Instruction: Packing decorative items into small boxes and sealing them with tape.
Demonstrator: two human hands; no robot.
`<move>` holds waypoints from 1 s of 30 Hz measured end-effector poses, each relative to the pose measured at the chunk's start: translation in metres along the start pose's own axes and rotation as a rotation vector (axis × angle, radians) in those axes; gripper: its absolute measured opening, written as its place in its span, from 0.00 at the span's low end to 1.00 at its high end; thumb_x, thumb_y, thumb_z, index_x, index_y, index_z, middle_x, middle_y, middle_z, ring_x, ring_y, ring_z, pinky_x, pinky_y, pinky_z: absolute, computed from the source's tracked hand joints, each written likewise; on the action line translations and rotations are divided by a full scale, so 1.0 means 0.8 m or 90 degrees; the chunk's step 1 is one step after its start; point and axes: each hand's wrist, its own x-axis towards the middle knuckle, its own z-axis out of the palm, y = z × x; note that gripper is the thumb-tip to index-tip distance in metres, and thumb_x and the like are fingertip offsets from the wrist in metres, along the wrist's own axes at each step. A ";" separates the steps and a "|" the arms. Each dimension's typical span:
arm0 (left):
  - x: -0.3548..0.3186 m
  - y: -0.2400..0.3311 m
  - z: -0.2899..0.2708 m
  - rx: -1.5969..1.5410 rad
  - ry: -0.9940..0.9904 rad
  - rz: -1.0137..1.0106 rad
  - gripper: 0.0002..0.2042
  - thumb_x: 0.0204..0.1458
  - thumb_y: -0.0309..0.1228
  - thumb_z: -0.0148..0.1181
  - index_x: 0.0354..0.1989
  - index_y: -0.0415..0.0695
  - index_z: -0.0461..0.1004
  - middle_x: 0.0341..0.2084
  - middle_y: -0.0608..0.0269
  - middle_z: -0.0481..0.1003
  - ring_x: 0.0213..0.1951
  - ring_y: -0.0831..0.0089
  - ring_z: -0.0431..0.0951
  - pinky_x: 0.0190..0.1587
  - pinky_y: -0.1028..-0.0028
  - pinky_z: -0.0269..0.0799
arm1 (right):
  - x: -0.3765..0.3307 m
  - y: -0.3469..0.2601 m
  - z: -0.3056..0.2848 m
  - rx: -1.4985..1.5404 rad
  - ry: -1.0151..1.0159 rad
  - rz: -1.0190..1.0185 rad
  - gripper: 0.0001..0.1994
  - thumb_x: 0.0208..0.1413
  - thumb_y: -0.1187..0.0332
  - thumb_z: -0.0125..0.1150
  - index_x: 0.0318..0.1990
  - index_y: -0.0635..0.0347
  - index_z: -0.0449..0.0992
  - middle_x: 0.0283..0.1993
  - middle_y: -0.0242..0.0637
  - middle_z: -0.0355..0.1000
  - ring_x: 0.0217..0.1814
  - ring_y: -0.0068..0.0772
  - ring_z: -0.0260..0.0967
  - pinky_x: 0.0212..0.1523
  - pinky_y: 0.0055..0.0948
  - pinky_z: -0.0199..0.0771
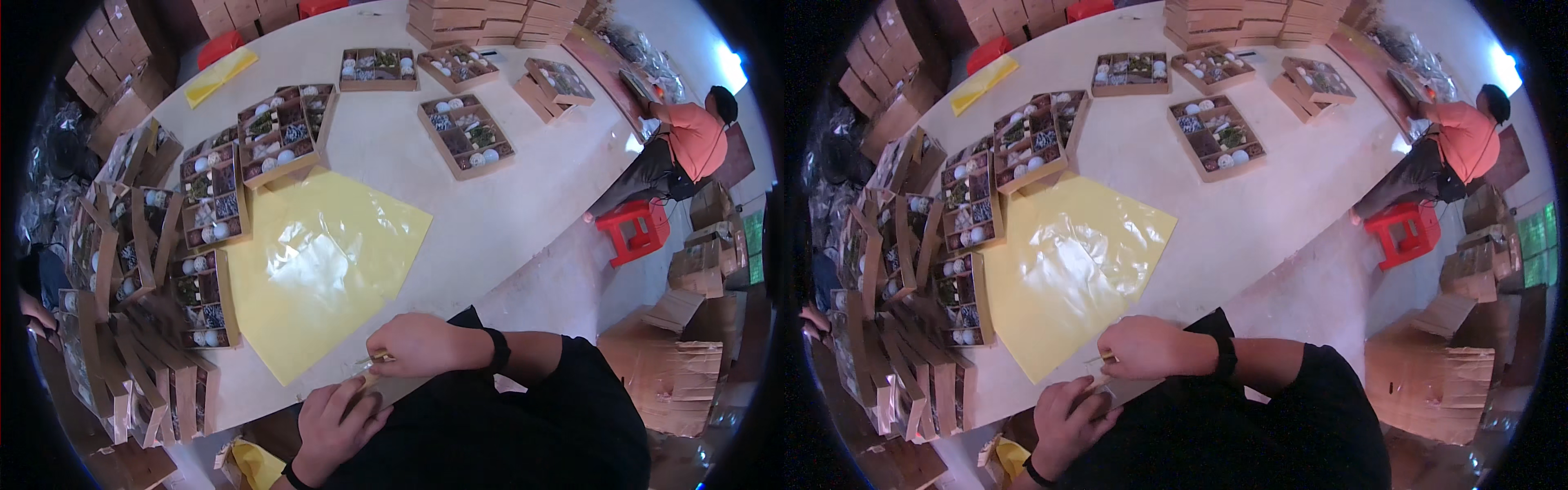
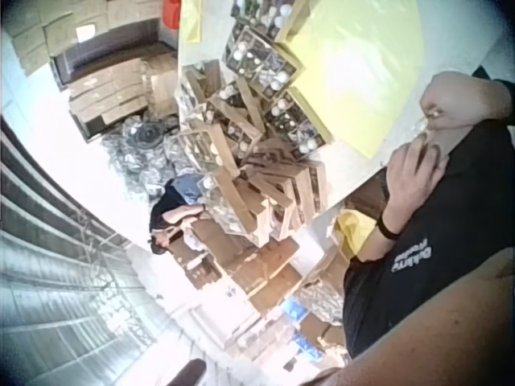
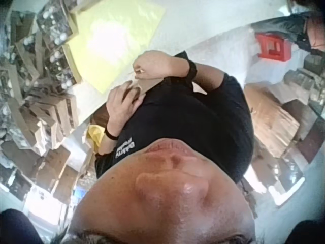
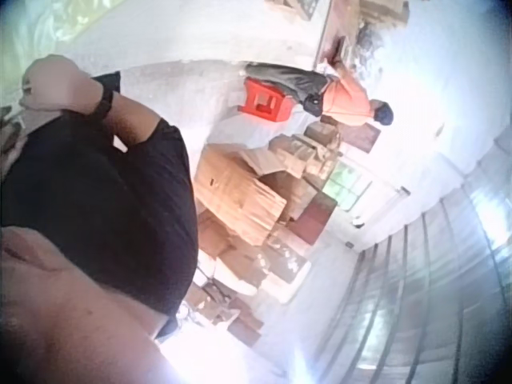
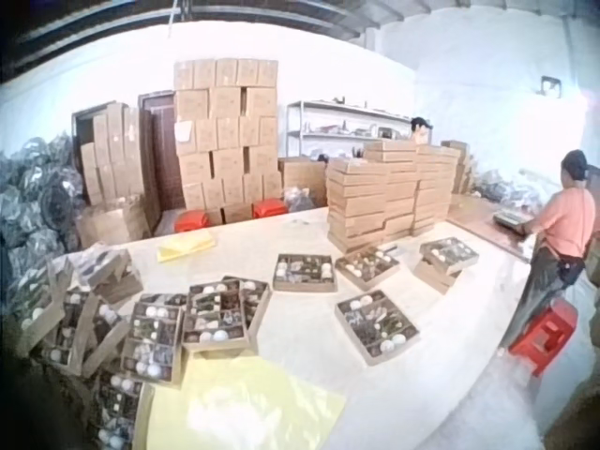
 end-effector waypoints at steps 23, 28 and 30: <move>0.025 0.012 -0.001 0.080 -0.257 -0.126 0.28 0.43 0.50 0.76 0.46 0.42 0.78 0.29 0.61 0.78 0.32 0.61 0.81 0.39 0.65 0.74 | 0.011 0.029 0.030 0.203 0.212 0.027 0.15 0.66 0.56 0.61 0.48 0.59 0.77 0.38 0.52 0.79 0.42 0.53 0.79 0.43 0.43 0.77; 0.017 -0.008 -0.022 0.041 -0.194 -0.155 0.27 0.44 0.51 0.77 0.44 0.44 0.80 0.27 0.59 0.80 0.30 0.57 0.81 0.37 0.63 0.76 | -0.005 0.128 -0.077 0.086 0.608 0.164 0.20 0.66 0.64 0.61 0.61 0.63 0.70 0.36 0.50 0.76 0.41 0.49 0.76 0.44 0.44 0.74; 0.019 -0.014 -0.039 0.031 -0.193 -0.177 0.27 0.43 0.51 0.78 0.44 0.44 0.80 0.26 0.59 0.80 0.30 0.56 0.81 0.36 0.63 0.75 | -0.028 0.187 -0.119 -0.052 0.731 0.280 0.26 0.61 0.65 0.61 0.64 0.68 0.66 0.37 0.62 0.77 0.43 0.64 0.76 0.43 0.57 0.75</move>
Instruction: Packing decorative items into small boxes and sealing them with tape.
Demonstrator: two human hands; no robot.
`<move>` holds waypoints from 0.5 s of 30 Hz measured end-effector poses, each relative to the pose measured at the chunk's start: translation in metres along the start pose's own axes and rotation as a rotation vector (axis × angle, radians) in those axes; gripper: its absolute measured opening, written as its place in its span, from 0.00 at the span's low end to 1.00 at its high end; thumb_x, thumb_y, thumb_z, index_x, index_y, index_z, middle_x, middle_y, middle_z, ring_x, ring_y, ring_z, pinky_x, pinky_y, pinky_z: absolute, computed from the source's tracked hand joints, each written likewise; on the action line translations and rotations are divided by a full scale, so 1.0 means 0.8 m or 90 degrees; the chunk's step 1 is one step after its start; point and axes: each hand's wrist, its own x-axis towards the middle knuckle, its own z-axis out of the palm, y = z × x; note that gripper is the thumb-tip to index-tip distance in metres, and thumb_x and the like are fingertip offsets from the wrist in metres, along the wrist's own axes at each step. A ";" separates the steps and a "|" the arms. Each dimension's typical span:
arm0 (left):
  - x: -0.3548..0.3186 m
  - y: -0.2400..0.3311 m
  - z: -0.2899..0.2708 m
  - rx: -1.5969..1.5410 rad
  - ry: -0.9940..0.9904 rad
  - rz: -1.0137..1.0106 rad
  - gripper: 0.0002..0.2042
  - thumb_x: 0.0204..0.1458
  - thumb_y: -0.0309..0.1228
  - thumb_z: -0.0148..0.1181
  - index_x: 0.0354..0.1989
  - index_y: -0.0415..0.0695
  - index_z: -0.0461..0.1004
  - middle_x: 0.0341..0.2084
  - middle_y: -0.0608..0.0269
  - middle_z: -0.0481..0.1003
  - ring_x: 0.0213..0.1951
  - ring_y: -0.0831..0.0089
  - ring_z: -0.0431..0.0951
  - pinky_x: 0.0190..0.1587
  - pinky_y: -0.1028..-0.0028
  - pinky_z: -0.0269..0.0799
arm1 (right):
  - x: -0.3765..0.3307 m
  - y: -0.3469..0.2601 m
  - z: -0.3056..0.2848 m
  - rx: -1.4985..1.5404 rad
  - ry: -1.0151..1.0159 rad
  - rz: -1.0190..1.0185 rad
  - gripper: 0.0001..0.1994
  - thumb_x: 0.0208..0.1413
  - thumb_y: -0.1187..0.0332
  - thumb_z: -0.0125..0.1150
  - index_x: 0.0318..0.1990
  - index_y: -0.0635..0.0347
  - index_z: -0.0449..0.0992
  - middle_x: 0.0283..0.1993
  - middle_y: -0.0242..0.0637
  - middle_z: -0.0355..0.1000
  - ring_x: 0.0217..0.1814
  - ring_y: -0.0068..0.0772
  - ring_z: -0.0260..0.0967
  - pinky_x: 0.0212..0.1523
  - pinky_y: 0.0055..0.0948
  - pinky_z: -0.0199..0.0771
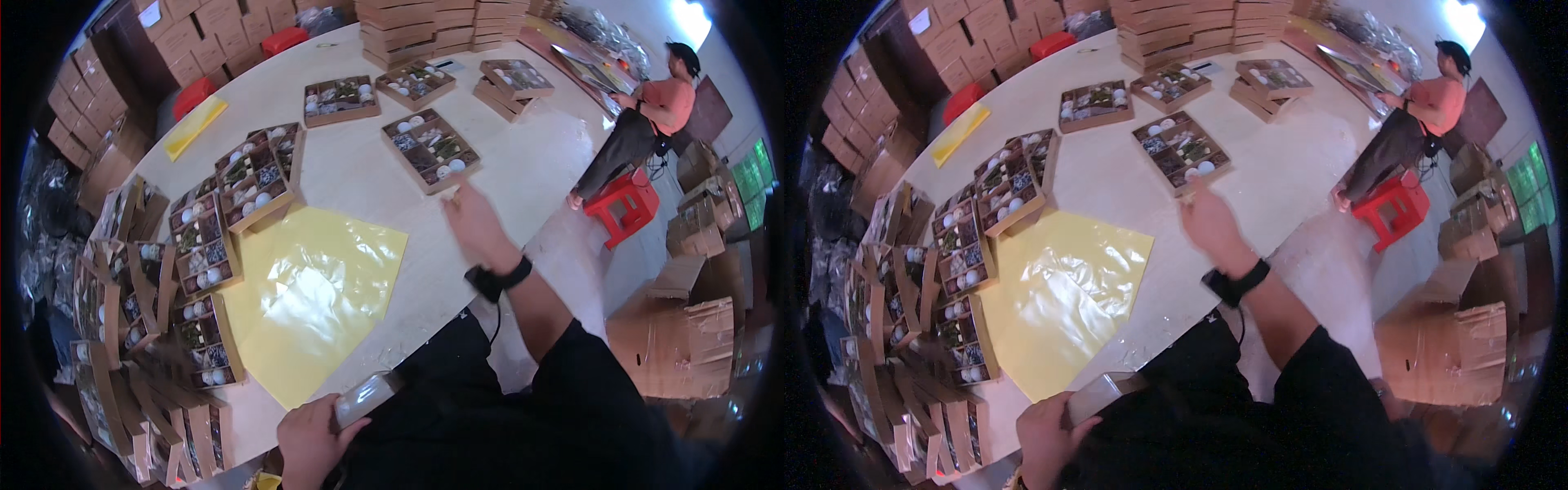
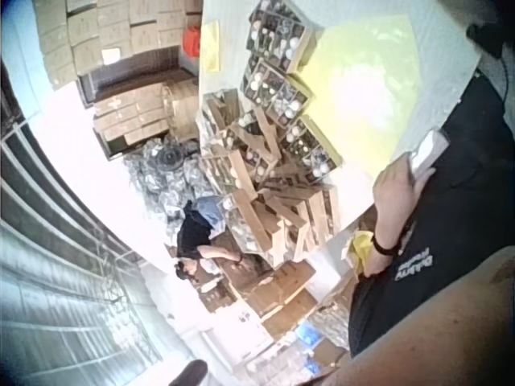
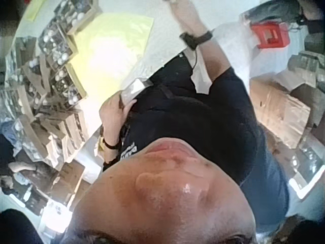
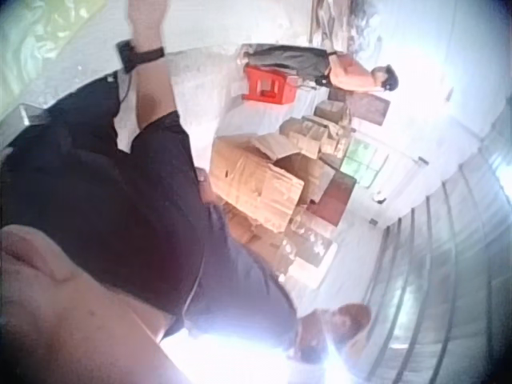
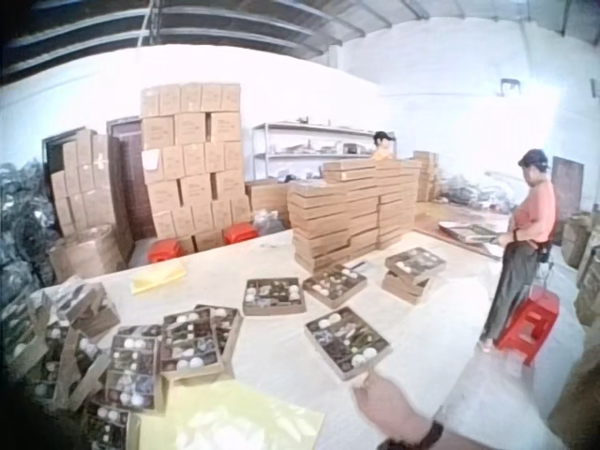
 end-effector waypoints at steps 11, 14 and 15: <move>-0.014 -0.083 0.000 -0.343 0.081 -0.273 0.21 0.65 0.48 0.60 0.57 0.45 0.77 0.47 0.58 0.83 0.44 0.62 0.83 0.44 0.62 0.78 | 0.096 0.169 -0.114 -0.208 0.098 0.143 0.37 0.58 0.66 0.61 0.71 0.79 0.54 0.47 0.66 0.78 0.52 0.65 0.77 0.54 0.52 0.78; -0.008 -0.103 0.028 -0.498 0.199 -0.249 0.19 0.74 0.44 0.48 0.56 0.40 0.75 0.38 0.70 0.74 0.39 0.80 0.69 0.45 0.76 0.67 | 0.090 0.154 -0.114 -0.150 0.088 0.157 0.42 0.58 0.64 0.64 0.74 0.76 0.50 0.51 0.70 0.76 0.54 0.67 0.76 0.56 0.52 0.76; -0.003 -0.116 0.041 -0.460 0.192 -0.344 0.23 0.72 0.46 0.50 0.54 0.34 0.74 0.36 0.64 0.76 0.39 0.79 0.73 0.45 0.76 0.70 | 0.090 0.151 -0.117 -0.140 0.093 0.165 0.42 0.58 0.64 0.64 0.74 0.77 0.50 0.49 0.70 0.76 0.53 0.66 0.76 0.55 0.52 0.76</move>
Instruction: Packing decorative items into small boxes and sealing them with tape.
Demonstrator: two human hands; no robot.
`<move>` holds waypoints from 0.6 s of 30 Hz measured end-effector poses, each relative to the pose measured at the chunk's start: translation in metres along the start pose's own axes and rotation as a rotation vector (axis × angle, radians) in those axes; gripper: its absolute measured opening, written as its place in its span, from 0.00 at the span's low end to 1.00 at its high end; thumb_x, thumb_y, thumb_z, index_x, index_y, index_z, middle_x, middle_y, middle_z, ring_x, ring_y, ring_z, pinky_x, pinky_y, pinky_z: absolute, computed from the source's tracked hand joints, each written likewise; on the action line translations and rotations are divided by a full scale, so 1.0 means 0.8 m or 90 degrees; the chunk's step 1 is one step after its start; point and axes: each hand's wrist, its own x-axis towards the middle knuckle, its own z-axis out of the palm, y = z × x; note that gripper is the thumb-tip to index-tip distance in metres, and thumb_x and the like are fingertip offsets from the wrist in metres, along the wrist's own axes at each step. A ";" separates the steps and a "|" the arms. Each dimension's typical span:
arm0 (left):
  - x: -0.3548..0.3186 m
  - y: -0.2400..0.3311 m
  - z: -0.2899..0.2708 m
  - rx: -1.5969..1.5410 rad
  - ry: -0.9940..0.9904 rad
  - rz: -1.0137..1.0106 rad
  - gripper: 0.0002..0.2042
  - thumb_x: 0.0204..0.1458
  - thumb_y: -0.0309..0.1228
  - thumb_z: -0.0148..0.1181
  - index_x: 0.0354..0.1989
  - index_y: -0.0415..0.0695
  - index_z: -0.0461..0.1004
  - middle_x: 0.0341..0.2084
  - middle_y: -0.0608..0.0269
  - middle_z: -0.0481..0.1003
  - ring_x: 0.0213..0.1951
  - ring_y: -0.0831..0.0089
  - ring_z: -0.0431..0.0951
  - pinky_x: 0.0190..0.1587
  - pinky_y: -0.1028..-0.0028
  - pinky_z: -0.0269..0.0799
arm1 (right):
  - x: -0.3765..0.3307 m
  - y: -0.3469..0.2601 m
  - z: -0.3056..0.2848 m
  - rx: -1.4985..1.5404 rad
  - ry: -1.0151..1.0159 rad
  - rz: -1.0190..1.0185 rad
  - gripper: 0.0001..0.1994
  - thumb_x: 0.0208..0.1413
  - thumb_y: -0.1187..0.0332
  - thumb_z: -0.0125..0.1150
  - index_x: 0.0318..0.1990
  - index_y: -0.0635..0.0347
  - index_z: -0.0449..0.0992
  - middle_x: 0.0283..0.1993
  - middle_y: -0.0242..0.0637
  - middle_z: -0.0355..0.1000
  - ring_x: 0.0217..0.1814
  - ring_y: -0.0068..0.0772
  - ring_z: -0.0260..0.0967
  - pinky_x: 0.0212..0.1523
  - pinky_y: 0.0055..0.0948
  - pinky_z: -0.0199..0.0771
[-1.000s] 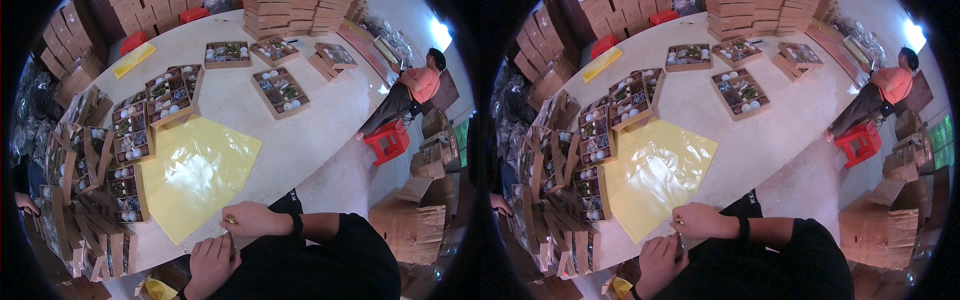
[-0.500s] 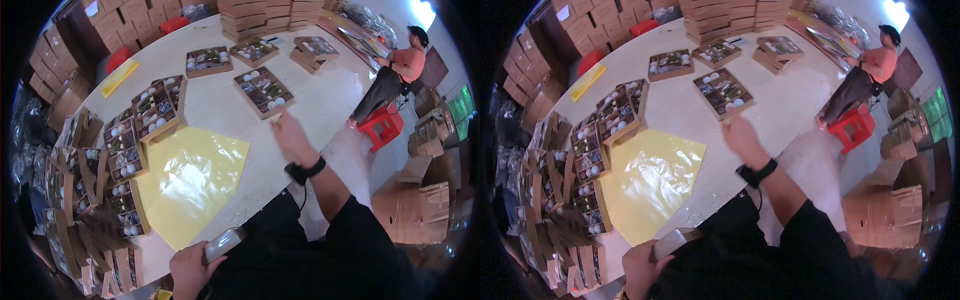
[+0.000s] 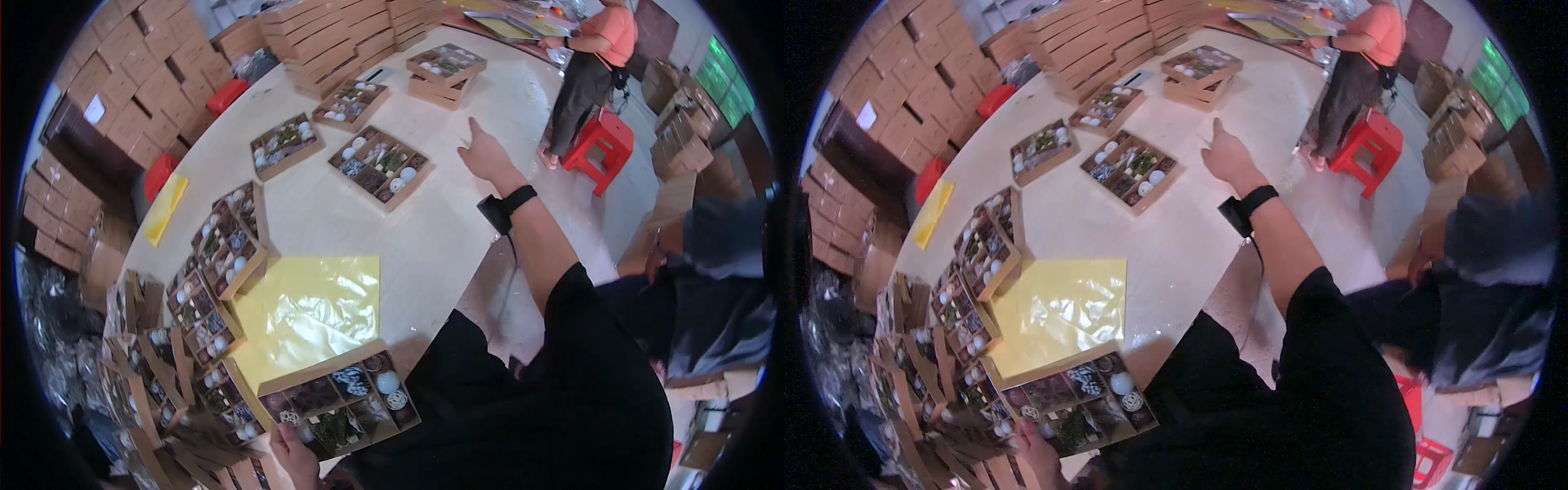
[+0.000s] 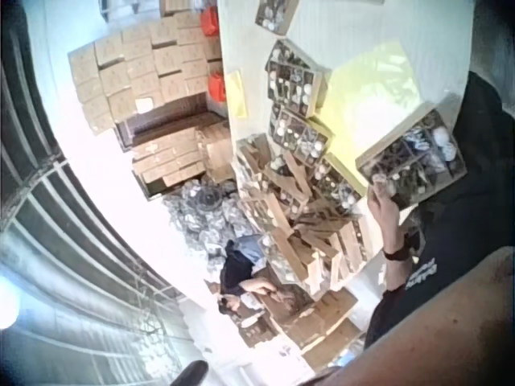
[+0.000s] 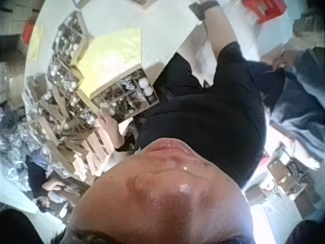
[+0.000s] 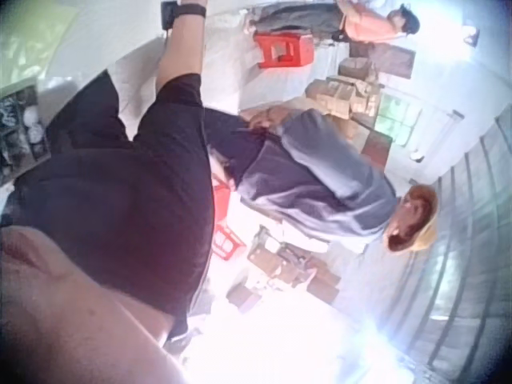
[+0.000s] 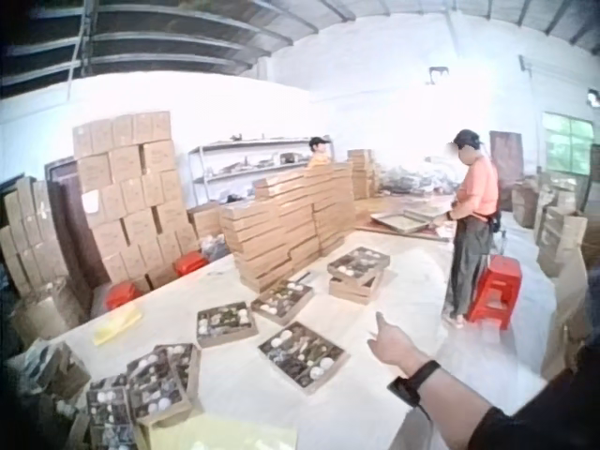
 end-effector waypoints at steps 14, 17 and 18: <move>0.053 -0.138 0.051 -0.530 -0.079 -0.330 0.30 0.72 0.55 0.42 0.69 0.44 0.65 0.61 0.54 0.74 0.59 0.55 0.78 0.58 0.53 0.79 | 0.013 0.003 0.000 0.048 0.028 -0.018 0.39 0.57 0.65 0.60 0.70 0.84 0.53 0.47 0.69 0.77 0.51 0.64 0.78 0.53 0.50 0.78; 0.045 -0.125 0.059 -0.515 -0.099 -0.273 0.30 0.72 0.54 0.40 0.70 0.43 0.63 0.62 0.54 0.73 0.62 0.55 0.76 0.61 0.54 0.76 | 0.013 0.001 0.006 0.081 -0.008 0.035 0.39 0.58 0.63 0.64 0.72 0.77 0.56 0.54 0.70 0.75 0.60 0.64 0.74 0.61 0.48 0.73; 0.043 -0.121 0.059 -0.530 -0.091 -0.285 0.29 0.73 0.53 0.40 0.69 0.41 0.63 0.62 0.52 0.73 0.62 0.54 0.76 0.62 0.53 0.75 | 0.012 0.003 0.007 0.080 -0.012 0.032 0.39 0.58 0.63 0.64 0.72 0.77 0.56 0.54 0.70 0.75 0.60 0.64 0.74 0.61 0.48 0.73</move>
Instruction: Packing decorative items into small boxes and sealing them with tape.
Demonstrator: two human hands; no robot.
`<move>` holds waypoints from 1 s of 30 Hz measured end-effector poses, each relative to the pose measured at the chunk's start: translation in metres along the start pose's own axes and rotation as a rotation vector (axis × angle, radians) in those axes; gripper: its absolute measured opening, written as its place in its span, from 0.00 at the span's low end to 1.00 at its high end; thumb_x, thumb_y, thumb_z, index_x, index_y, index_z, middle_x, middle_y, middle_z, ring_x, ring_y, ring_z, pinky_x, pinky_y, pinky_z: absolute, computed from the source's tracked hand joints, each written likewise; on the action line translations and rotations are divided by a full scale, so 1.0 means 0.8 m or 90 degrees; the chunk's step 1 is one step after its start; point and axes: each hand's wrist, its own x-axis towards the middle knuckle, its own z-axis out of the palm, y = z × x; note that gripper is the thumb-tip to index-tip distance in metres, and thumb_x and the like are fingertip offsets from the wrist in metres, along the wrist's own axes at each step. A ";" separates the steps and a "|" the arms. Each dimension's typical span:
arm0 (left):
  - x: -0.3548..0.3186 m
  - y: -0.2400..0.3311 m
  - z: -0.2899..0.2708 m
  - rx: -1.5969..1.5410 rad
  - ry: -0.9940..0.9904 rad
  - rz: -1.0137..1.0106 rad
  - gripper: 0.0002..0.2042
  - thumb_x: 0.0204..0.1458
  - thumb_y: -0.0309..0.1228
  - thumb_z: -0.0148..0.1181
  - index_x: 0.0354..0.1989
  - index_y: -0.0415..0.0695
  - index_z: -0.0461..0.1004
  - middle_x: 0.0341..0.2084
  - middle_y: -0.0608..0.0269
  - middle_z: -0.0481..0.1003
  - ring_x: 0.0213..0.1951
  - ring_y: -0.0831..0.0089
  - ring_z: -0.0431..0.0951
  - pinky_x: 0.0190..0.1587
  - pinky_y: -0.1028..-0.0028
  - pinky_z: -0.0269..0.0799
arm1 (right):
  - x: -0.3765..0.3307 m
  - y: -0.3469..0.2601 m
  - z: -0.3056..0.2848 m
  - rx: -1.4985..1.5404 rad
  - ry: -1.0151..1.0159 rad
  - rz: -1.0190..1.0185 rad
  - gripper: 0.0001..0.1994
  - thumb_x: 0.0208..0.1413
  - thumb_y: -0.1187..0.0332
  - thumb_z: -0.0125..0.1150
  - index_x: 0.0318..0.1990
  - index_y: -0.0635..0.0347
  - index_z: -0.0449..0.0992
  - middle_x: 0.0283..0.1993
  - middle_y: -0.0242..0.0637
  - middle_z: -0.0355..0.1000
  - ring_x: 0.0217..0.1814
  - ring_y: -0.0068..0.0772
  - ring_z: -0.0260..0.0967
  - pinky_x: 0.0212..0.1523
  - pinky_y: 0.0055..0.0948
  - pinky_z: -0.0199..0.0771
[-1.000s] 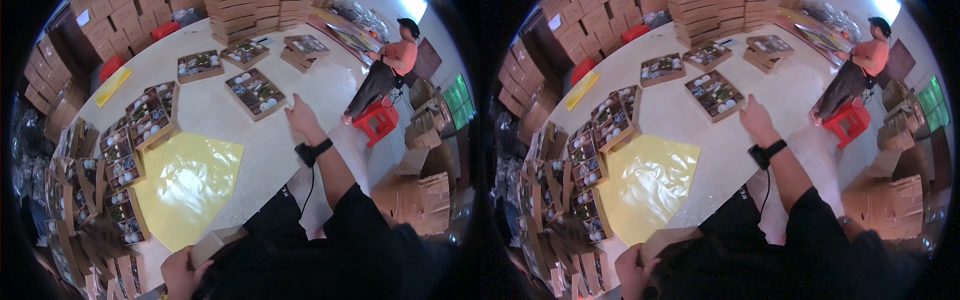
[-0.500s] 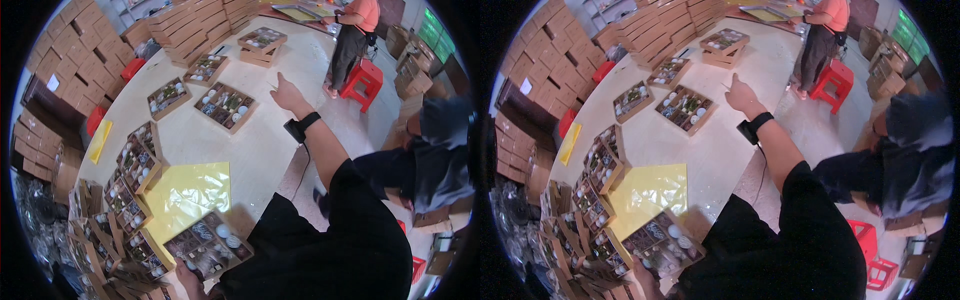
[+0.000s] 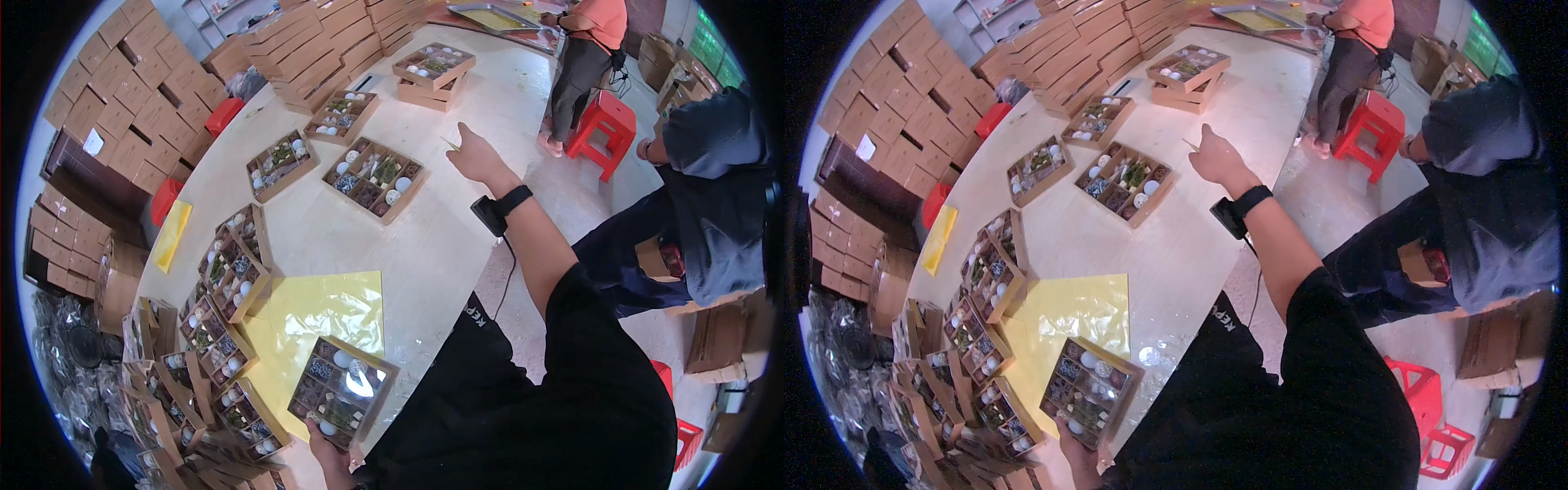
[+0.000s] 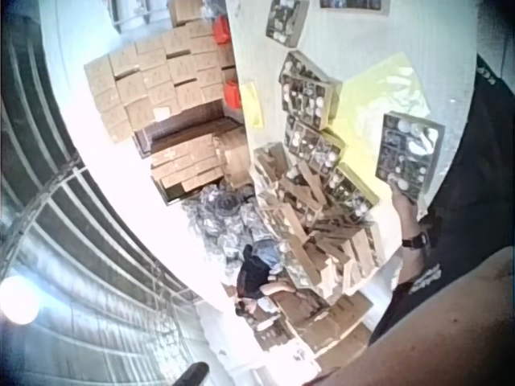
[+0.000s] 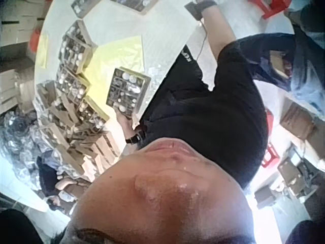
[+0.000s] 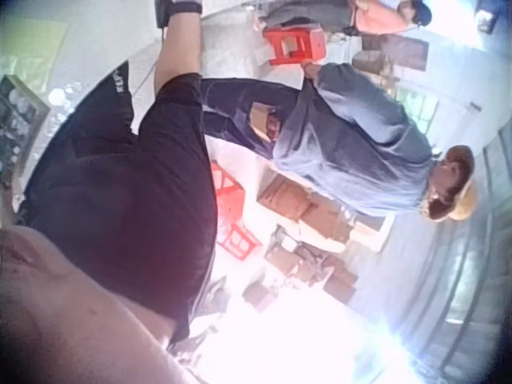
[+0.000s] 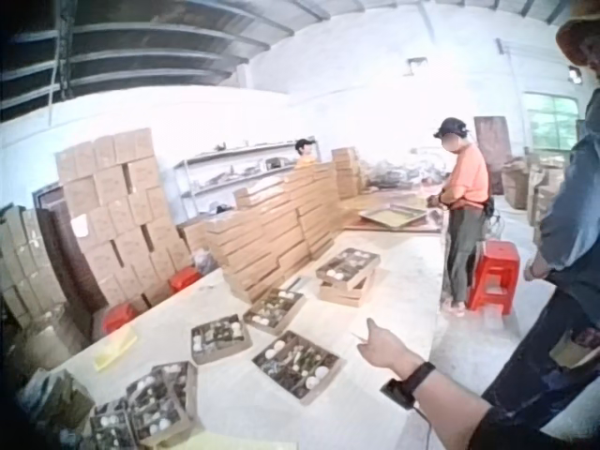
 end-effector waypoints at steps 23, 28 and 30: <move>-0.002 0.001 0.005 -0.012 -0.031 0.034 0.28 0.73 0.48 0.45 0.65 0.33 0.65 0.57 0.48 0.75 0.56 0.56 0.79 0.59 0.55 0.79 | -0.021 0.036 0.084 0.113 0.078 -0.102 0.26 0.59 0.59 0.66 0.54 0.76 0.73 0.45 0.62 0.79 0.47 0.57 0.81 0.47 0.44 0.81; -0.004 0.005 0.000 0.053 -0.028 0.018 0.30 0.74 0.50 0.40 0.67 0.33 0.65 0.59 0.48 0.75 0.57 0.57 0.80 0.60 0.56 0.79 | -0.007 -0.012 0.119 0.416 -0.118 0.240 0.25 0.59 0.49 0.70 0.25 0.63 0.70 0.19 0.37 0.64 0.16 0.33 0.63 0.16 0.34 0.61; -0.003 0.004 -0.002 0.063 -0.030 0.022 0.29 0.74 0.49 0.41 0.67 0.34 0.64 0.59 0.48 0.75 0.57 0.57 0.80 0.59 0.57 0.80 | 0.001 -0.016 0.145 0.517 -0.139 0.309 0.28 0.58 0.48 0.72 0.21 0.58 0.66 0.15 0.31 0.57 0.12 0.26 0.54 0.11 0.31 0.51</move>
